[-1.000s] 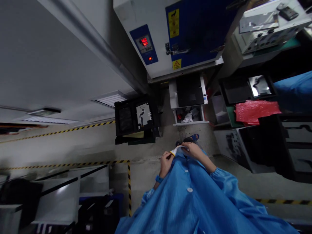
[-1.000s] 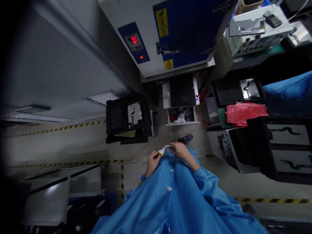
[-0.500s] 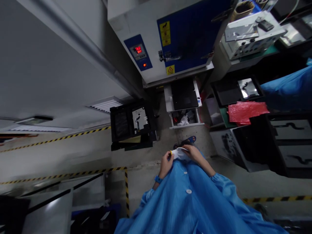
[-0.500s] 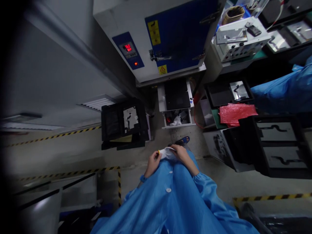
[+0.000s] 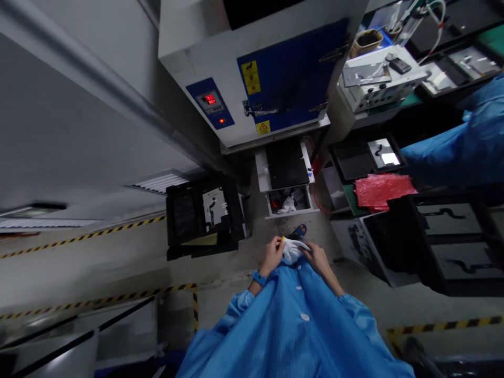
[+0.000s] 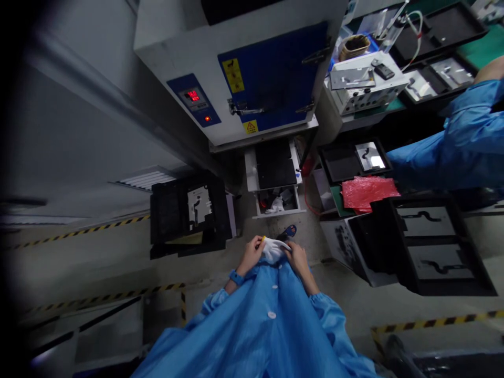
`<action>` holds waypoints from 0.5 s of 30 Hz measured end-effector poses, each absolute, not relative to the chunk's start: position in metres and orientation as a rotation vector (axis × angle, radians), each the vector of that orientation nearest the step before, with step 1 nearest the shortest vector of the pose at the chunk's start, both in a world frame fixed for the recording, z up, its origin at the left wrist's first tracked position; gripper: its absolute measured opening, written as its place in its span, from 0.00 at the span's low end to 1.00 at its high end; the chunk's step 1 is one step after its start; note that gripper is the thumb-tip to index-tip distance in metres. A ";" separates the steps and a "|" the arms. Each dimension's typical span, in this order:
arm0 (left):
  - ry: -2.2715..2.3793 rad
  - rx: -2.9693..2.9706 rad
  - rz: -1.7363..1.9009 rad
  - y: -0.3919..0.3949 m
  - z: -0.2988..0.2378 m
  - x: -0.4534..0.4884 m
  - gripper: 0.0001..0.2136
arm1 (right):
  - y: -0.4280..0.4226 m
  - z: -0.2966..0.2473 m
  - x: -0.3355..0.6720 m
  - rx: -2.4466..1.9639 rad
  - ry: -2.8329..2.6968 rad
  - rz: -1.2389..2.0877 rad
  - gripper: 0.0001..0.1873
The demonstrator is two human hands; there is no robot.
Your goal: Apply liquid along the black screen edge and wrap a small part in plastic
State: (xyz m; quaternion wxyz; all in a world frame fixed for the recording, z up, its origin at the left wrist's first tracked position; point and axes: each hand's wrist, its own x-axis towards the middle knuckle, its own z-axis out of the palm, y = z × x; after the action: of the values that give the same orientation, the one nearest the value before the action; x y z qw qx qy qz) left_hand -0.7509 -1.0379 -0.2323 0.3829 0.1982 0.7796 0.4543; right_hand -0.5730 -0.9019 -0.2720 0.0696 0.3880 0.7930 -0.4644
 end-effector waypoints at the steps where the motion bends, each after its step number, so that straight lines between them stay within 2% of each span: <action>1: 1.993 0.497 1.152 -1.031 -0.235 -0.753 0.07 | -0.899 -0.274 -0.574 1.186 2.375 -1.402 0.14; 9: 2.024 0.427 1.117 -0.972 -0.245 -0.784 0.12 | -0.866 -0.283 -0.581 1.355 2.328 -1.558 0.09; 15: 2.081 0.445 1.137 -0.914 -0.256 -0.819 0.15 | -0.831 -0.292 -0.566 1.506 2.264 -1.705 0.13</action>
State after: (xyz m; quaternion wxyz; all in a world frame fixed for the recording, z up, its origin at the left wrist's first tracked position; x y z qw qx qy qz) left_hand -0.8187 -0.9140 -0.2564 0.3565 0.1721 0.8059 0.4402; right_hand -0.5655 -0.8309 -0.2925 -0.0341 0.4689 0.7050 -0.5310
